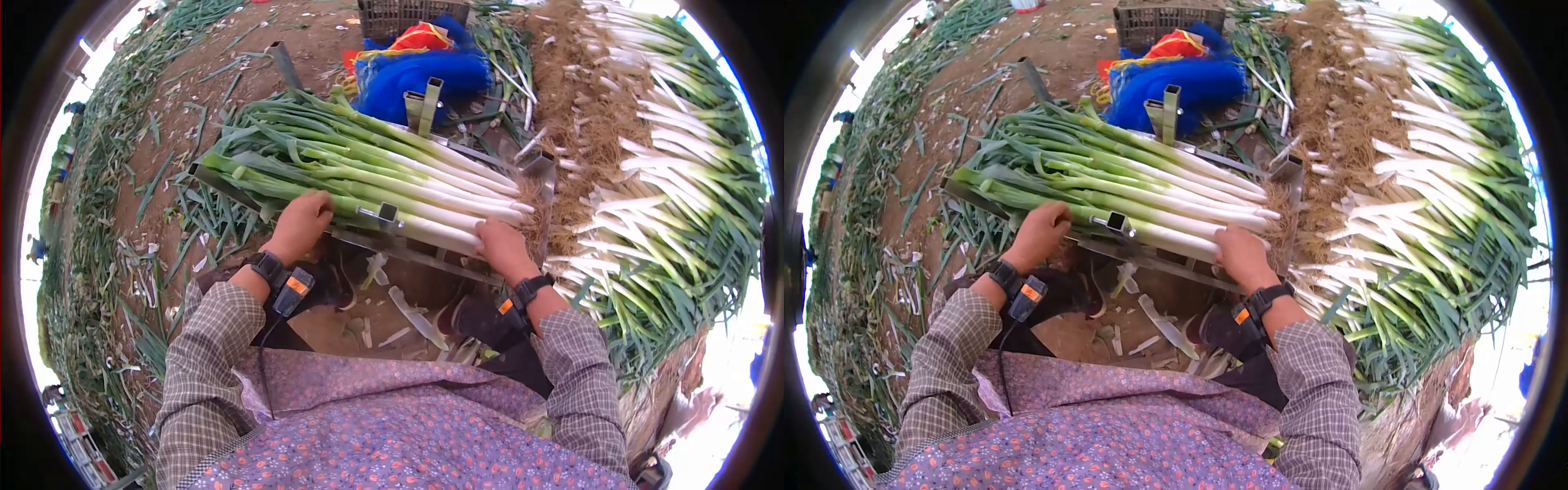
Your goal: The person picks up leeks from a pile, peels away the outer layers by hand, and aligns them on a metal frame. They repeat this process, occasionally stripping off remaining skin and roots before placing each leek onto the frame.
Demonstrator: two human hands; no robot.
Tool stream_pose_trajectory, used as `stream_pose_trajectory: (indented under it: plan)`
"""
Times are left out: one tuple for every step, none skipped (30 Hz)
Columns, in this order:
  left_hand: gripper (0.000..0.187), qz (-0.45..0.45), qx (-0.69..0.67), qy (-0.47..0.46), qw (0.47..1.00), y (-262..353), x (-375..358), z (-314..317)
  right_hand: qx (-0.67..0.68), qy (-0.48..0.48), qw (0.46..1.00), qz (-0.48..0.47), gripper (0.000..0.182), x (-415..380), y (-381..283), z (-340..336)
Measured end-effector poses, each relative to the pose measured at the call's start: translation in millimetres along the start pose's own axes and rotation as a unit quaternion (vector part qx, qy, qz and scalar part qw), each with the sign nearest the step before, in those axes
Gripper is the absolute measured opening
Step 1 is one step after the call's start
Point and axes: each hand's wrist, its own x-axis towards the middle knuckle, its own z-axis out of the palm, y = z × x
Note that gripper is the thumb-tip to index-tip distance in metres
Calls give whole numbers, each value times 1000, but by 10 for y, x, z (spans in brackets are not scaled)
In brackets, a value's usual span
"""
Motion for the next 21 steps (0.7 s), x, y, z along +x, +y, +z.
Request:
stream_pose_trajectory:
  plan:
    - [20, 50, 20, 41, 998, 49, 43, 24, 0, 2, 1000, 21, 24, -13, -2, -7]
    - [22, 100, 39, 83, 991, 85, 121, 37, -11, 8, 1000, 22, 24, -32, -7, -21]
    - [25, 149, 58, 127, 979, 104, 200, 43, -18, 8, 999, 29, 25, -45, -5, 13]
    - [23, 147, 95, 100, 980, 70, 255, 104, -27, 7, 999, 34, 25, -38, -19, 38]
    - [24, 138, 108, 91, 980, 39, 289, 173, -36, 8, 999, 37, 25, -25, -23, 55]
    - [26, 129, 121, 81, 981, 7, 311, 244, -59, 4, 997, 42, 30, -60, -34, 83]
    - [27, 119, 134, 70, 981, 21, 319, 265, -51, -2, 998, 45, 30, -78, -29, 102]
    - [29, 111, 143, 56, 982, 23, 333, 268, -42, -7, 998, 48, 31, -81, -17, 124]
    - [31, 103, 152, 42, 982, 22, 335, 268, -33, -12, 998, 50, 32, -85, -10, 147]
    - [34, 93, 160, 28, 982, 27, 333, 273, -40, -10, 998, 52, 32, -85, 7, 217]
    - [35, 88, 150, 27, 984, 19, 351, 286, -48, -6, 997, 52, 33, -61, 17, 285]
    - [36, 83, 140, 26, 986, 5, 364, 297, -56, -1, 997, 53, 33, -52, 38, 346]
    - [37, 79, 130, 24, 988, 5, 366, 294, -47, 5, 998, 48, 32, -61, 32, 340]
    - [37, 73, 131, 19, 989, 3, 365, 292, -39, 10, 998, 44, 32, -72, 39, 327]
    - [38, 66, 129, 15, 989, 3, 362, 298, -33, 14, 999, 39, 31, -88, 55, 308]
    - [38, 61, 128, 12, 990, 15, 370, 290, -32, 21, 999, 30, 29, -102, 75, 292]
    - [39, 61, 127, 10, 990, 16, 374, 286, -31, 28, 999, 23, 27, -130, 93, 282]
    - [40, 61, 126, 8, 990, 14, 369, 281, -29, 34, 999, 17, 25, -166, 115, 277]
    - [40, 62, 124, 5, 990, 12, 367, 277, -28, 48, 998, 14, 21, -175, 140, 259]
    - [41, 67, 122, 9, 990, 19, 365, 261, -26, 63, 998, 12, 17, -138, 169, 226]
    - [41, 69, 121, 10, 990, 19, 379, 249, -22, 77, 997, 9, 15, -96, 195, 205]
